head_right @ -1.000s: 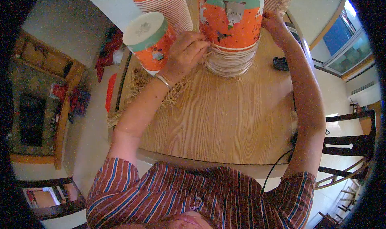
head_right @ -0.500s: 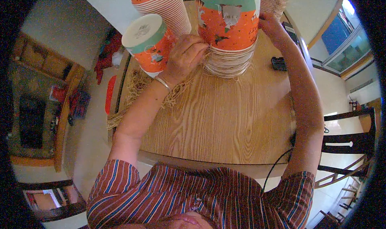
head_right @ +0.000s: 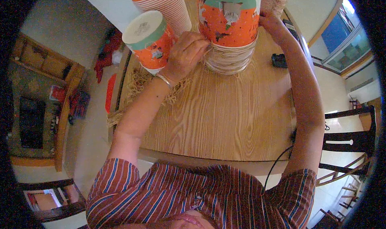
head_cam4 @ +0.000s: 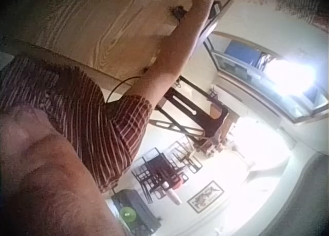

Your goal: Threading and tying twine handles onto paper holiday buckets.

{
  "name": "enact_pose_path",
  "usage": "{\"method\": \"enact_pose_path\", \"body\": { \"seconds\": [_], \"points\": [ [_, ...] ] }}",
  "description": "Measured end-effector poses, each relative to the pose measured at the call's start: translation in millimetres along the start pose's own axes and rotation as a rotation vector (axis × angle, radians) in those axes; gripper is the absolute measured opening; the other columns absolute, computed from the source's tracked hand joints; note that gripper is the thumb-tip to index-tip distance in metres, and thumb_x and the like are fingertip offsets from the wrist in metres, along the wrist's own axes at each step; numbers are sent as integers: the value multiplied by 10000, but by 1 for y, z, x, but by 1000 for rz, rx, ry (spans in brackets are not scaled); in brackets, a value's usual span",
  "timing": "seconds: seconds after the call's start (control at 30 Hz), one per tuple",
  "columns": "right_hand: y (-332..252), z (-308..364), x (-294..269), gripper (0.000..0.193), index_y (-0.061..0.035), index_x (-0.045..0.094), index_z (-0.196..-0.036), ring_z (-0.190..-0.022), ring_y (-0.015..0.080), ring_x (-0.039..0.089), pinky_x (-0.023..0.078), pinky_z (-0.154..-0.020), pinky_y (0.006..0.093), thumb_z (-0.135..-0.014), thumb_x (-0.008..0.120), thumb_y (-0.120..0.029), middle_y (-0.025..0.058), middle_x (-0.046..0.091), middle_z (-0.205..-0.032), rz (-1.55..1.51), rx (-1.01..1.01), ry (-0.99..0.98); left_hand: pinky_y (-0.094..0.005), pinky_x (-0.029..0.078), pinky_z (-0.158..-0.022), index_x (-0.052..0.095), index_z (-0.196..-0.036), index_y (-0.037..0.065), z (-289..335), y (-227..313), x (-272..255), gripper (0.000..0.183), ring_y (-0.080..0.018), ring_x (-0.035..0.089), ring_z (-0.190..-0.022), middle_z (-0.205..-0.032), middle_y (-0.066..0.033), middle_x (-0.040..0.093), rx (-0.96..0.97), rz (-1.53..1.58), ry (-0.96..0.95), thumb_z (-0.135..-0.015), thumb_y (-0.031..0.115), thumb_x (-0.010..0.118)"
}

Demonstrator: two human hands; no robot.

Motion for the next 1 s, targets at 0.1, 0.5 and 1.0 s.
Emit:
{"method": "enact_pose_path", "body": {
  "seconds": [0.1, 0.5, 1.0],
  "points": [
    [15, -5, -6, 399, -13, 568, -1262, -1148, 155, 530, 401, -1017, 328, -898, 634, -164, 50, 597, -1262, 47, 49, 53, -390, 530, -772, 624, -977, 53, 1, -2, 3, 245, -307, 610, -897, -952, -99, 610, -21, 5, 3, -757, -4, 716],
    [42, 39, -29, 177, -34, 625, -986, -672, 81, 520, 434, -608, 235, -892, 534, -153, -14, 579, -798, 157, 188, 237, -342, 513, -763, 632, -1003, 31, 55, -27, -33, 146, -264, 642, -873, -935, -121, 644, -562, 113, 159, -860, 0, 637],
    [13, 157, 209, 134, -36, 629, -977, -677, 105, 619, 521, -603, 272, -936, 552, -137, 25, 631, -778, 35, 342, -917, -361, 499, -695, 640, -976, 22, 127, 26, -26, 178, -272, 614, -832, -932, -113, 615, -754, 293, -70, -811, -44, 633]
  ]
}}
Point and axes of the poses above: each hand's wrist, its own z-axis away from the middle knuckle, its own x-axis out of the palm, y = z × x, the point moved 9 cm from there along -z, towards the middle knuckle
